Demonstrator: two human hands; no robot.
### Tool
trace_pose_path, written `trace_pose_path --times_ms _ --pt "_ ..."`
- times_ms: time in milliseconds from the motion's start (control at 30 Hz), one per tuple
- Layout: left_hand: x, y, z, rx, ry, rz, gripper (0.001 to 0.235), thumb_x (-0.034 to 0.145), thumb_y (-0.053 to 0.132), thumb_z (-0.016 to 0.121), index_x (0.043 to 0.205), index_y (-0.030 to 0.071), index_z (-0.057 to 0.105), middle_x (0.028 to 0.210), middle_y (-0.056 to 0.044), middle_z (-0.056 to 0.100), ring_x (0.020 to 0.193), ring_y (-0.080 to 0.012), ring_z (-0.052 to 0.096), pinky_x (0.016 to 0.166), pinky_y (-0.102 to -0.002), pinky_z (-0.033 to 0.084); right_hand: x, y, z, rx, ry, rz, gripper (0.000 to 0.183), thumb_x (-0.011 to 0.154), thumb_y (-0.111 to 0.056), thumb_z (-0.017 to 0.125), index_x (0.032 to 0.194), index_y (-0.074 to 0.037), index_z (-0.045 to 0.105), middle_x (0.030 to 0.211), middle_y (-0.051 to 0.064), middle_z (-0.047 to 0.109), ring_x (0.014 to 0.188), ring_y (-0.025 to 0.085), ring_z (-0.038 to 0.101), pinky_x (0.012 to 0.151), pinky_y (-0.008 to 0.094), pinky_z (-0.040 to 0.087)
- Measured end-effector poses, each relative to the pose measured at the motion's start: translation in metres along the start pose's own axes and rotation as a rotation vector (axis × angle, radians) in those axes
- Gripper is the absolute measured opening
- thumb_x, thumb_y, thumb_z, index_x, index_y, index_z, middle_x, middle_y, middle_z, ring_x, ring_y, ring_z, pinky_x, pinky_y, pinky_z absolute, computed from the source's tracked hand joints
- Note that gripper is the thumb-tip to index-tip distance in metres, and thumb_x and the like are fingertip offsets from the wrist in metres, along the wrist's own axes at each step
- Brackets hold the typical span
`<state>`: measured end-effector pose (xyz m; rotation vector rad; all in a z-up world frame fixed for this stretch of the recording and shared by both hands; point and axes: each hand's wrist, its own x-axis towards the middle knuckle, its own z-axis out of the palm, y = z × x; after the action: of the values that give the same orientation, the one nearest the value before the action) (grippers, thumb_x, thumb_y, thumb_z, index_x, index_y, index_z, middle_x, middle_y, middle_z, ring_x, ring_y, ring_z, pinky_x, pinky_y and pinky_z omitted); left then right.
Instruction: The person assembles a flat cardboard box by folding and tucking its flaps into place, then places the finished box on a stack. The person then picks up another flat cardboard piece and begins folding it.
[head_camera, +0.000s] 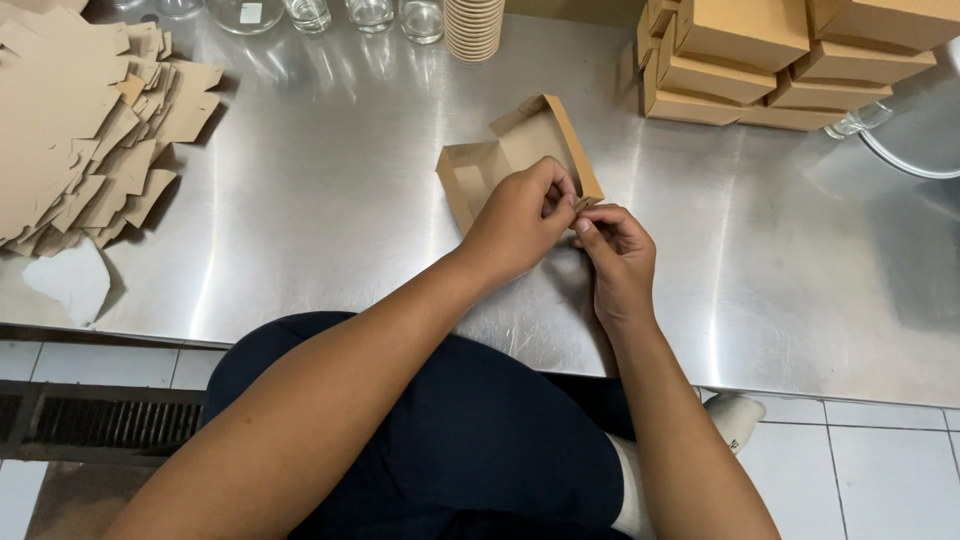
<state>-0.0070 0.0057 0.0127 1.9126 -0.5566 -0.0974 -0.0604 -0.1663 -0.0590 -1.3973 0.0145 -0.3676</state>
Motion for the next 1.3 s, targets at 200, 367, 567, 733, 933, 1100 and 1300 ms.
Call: trace_pose_path --times_ms 200,367,567,733,933,1100,1300 --pt "0.009 -0.02 0.012 -0.064 -0.038 -0.027 0.009 0.115 0.01 0.066 0.119 0.004 0.072 0.101 -0.015 0.083 0.09 -0.0212 0.078 0.074 -0.036 0.065 0.001 0.009 -0.004 0.065 0.033 0.038 0.019 0.111 -0.016 0.088 0.108 -0.007 0.072 0.101 0.004 0.074 0.088 0.011 0.076 0.088 0.026 0.068" --pt "0.012 -0.028 0.012 -0.097 -0.047 -0.088 0.01 0.114 0.01 0.067 0.12 0.005 0.074 0.101 -0.012 0.084 0.089 -0.0167 0.075 0.074 -0.033 0.063 0.003 0.015 -0.006 0.058 0.032 0.046 0.022 0.112 -0.017 0.089 0.106 -0.008 0.07 0.101 0.003 0.074 0.087 0.01 0.077 0.086 0.025 0.069" --pt "0.007 -0.015 0.008 -0.149 -0.045 -0.12 0.014 0.111 0.011 0.074 0.123 0.006 0.077 0.103 -0.01 0.086 0.087 -0.0124 0.073 0.074 -0.029 0.06 0.003 0.018 -0.008 0.022 0.025 0.027 0.023 0.112 -0.019 0.09 0.106 -0.007 0.07 0.1 0.006 0.074 0.087 0.012 0.076 0.084 0.024 0.066" --pt "0.001 0.004 0.004 -0.081 -0.064 -0.069 0.015 0.112 0.013 0.071 0.118 0.003 0.082 0.103 -0.018 0.087 0.09 -0.0231 0.079 0.076 -0.038 0.065 0.003 0.016 -0.006 -0.003 0.04 0.031 0.022 0.115 -0.019 0.087 0.107 -0.008 0.07 0.097 0.005 0.075 0.083 0.01 0.077 0.08 0.023 0.065" --pt "0.01 -0.012 -0.005 0.334 0.003 0.093 0.009 0.11 0.017 0.076 0.105 0.012 0.083 0.092 -0.004 0.081 0.095 -0.0275 0.077 0.092 -0.042 0.056 0.001 0.022 -0.007 -0.101 -0.015 0.038 0.011 0.113 -0.007 0.086 0.113 -0.005 0.075 0.102 0.008 0.079 0.088 0.011 0.078 0.082 0.023 0.065" --pt "0.01 -0.008 -0.012 0.398 0.001 0.129 0.013 0.112 0.019 0.075 0.1 0.017 0.08 0.087 -0.001 0.081 0.098 -0.0256 0.073 0.098 -0.043 0.042 0.0 0.013 -0.007 -0.106 -0.06 0.053 0.016 0.118 -0.012 0.076 0.131 -0.006 0.07 0.11 0.009 0.08 0.093 0.011 0.077 0.085 0.024 0.064" --pt "0.008 0.007 -0.012 0.066 0.073 0.063 0.008 0.112 0.015 0.075 0.111 0.014 0.083 0.095 -0.01 0.087 0.096 -0.0306 0.085 0.088 -0.04 0.062 0.001 0.013 -0.007 -0.138 -0.185 0.028 0.054 0.113 -0.022 0.082 0.157 -0.01 0.054 0.134 0.01 0.075 0.11 0.018 0.075 0.091 0.031 0.063"
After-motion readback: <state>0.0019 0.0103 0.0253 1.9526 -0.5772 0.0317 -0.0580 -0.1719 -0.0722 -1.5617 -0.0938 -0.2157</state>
